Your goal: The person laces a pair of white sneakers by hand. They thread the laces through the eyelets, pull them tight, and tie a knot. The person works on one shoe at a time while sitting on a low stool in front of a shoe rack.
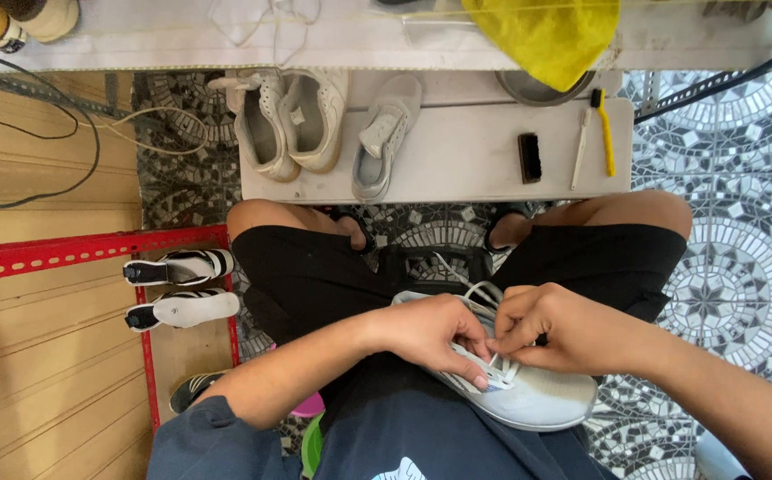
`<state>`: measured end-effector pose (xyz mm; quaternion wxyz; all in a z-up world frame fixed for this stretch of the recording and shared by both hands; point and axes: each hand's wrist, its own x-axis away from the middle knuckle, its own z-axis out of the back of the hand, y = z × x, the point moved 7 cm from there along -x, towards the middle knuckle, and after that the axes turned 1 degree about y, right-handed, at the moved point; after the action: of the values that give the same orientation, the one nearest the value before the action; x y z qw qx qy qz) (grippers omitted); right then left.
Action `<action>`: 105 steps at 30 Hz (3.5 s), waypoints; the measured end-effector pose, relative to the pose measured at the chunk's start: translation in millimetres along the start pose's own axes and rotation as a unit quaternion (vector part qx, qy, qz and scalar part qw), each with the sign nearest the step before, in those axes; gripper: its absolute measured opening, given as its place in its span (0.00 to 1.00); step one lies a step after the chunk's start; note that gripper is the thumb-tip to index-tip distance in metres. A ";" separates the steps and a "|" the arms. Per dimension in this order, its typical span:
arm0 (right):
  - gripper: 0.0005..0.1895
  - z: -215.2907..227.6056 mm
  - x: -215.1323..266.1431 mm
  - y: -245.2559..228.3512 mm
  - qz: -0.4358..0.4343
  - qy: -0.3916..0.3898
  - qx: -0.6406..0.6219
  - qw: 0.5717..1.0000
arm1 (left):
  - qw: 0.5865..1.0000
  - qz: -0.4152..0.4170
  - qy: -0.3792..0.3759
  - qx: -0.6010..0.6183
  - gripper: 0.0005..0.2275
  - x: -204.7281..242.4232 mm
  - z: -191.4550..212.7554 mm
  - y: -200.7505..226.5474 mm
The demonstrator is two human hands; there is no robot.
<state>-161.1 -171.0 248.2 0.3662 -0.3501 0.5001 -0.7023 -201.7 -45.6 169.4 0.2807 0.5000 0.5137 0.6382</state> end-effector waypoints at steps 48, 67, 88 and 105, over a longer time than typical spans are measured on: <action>0.08 -16.9 -4.8 34.6 -0.175 -0.102 -0.041 0.978 | 0.993 0.061 0.074 0.072 0.10 23.8 3.1 12.4; 0.13 -38.2 10.8 108.3 -0.353 0.033 -0.284 0.891 | 0.975 -0.006 0.217 -0.038 0.06 37.5 18.1 20.6; 0.25 -2.9 -16.2 144.6 -0.183 0.145 -0.210 0.949 | 0.837 -0.156 0.326 -0.410 0.08 33.0 44.3 40.8; 0.17 57.2 -29.0 60.1 -0.198 0.215 0.006 0.956 | 0.791 -0.262 0.320 -0.452 0.02 30.2 83.6 79.3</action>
<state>-88.1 -185.4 201.5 0.1055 -0.2807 0.4833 -0.8225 -122.3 -12.8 251.9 0.4506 -0.0701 0.3384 0.8231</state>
